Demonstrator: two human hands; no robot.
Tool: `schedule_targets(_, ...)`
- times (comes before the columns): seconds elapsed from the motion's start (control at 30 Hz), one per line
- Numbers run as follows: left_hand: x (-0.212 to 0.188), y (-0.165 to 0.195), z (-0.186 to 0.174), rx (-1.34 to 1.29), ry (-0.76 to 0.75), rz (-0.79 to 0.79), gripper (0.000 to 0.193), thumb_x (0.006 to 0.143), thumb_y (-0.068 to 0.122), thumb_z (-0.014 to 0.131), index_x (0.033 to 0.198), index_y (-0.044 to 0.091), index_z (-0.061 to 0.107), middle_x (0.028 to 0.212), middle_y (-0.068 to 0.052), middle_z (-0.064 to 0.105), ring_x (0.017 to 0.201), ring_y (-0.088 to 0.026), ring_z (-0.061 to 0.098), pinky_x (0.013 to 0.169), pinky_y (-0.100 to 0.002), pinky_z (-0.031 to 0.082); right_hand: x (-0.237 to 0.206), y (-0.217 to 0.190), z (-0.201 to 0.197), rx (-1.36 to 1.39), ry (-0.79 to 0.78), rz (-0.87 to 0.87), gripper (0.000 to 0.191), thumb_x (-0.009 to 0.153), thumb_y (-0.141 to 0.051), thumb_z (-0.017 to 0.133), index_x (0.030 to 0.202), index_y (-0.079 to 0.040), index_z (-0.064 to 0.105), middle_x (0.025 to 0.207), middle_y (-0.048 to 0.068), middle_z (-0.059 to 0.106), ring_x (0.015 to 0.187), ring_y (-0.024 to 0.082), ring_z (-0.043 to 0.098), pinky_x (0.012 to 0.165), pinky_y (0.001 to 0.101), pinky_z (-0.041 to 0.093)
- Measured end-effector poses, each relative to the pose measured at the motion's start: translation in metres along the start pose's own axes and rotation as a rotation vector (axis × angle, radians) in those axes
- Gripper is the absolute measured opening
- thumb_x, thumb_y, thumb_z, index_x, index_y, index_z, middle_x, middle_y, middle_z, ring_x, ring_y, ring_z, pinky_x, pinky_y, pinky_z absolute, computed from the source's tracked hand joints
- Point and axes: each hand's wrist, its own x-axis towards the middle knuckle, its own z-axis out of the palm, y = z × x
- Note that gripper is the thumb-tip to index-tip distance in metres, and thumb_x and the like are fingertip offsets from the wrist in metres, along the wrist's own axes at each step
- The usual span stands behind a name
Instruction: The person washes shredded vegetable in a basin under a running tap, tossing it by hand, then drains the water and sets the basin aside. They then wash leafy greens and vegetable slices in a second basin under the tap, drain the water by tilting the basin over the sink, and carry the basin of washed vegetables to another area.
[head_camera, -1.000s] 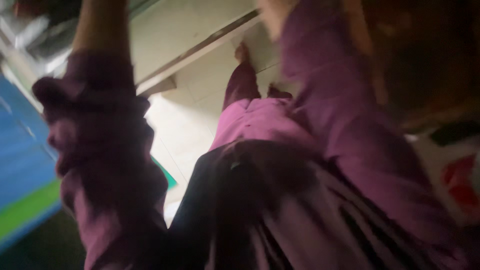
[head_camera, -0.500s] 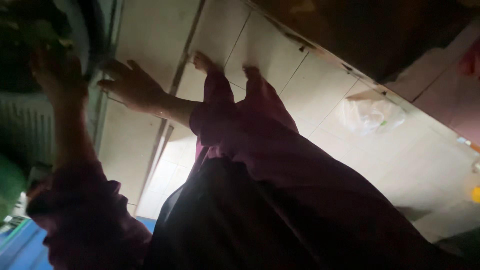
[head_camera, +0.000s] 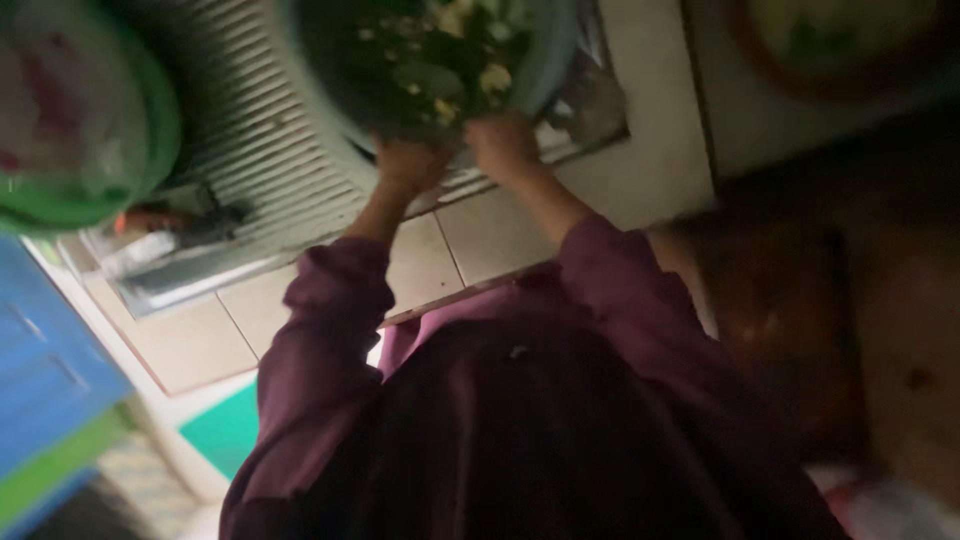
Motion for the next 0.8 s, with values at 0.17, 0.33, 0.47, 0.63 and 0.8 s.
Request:
schedule_targets(0.17, 0.023, 0.012, -0.043, -0.052, -0.219, -0.197, 0.071, 0.086, 0.070, 0.048, 0.139, 0.023, 0.058, 0.150, -0.010, 0.049, 0.141, -0.034, 0.039, 0.112, -0.069, 0.015, 0.066, 0.020, -0.045, 0.076, -0.207, -0.038, 0.026, 0.097, -0.024, 0.062, 0.111, -0.007, 0.076, 0.107, 0.020, 0.072, 0.097, 0.041, 0.065, 0.084, 0.0545, 0.050)
schedule_targets(0.33, 0.074, 0.008, -0.054, -0.723, -0.150, -0.231, 0.047, 0.093, 0.047, 0.060, 0.128, 0.016, 0.069, 0.126, -0.008, 0.068, 0.112, -0.024, 0.063, 0.093, -0.046, 0.044, 0.153, 0.020, -0.083, -0.063, -0.332, -0.145, 0.028, 0.106, -0.025, 0.061, 0.110, -0.001, 0.075, 0.107, 0.018, 0.072, 0.098, 0.035, 0.068, 0.092, 0.0499, 0.052)
schedule_targets(0.47, 0.111, 0.004, -0.113, -1.491, 0.442, -0.061, 0.035, 0.097, 0.035, 0.065, 0.114, 0.007, 0.079, 0.106, -0.008, 0.079, 0.091, -0.015, 0.070, 0.082, -0.036, 0.055, 0.222, -0.020, -0.133, 0.636, -0.235, 0.119, 0.023, 0.103, -0.027, 0.064, 0.121, -0.016, 0.071, 0.098, 0.001, 0.073, 0.089, 0.017, 0.070, 0.080, 0.0385, 0.057)
schedule_targets(0.63, 0.116, 0.003, -0.179, -1.803, 0.527, -0.383, 0.032, 0.094, 0.029, 0.062, 0.116, 0.011, 0.078, 0.083, -0.008, 0.059, 0.073, -0.023, 0.050, 0.061, -0.042, 0.039, 0.272, -0.044, -0.185, 1.427, -0.445, -0.092, 0.033, 0.108, -0.023, 0.065, 0.140, -0.015, 0.063, 0.086, 0.003, 0.064, 0.080, 0.019, 0.064, 0.072, 0.0390, 0.054)
schedule_targets(0.8, 0.144, -0.017, -0.196, -2.031, 0.531, -0.506, 0.034, 0.103, 0.036, 0.062, 0.117, 0.006, 0.069, 0.104, -0.012, 0.065, 0.090, -0.027, 0.057, 0.071, -0.047, 0.045, 0.305, -0.053, -0.183, 1.727, -0.428, -0.079, 0.024, 0.111, -0.023, 0.060, 0.132, -0.012, 0.064, 0.086, 0.006, 0.066, 0.075, 0.021, 0.061, 0.069, 0.0410, 0.053)
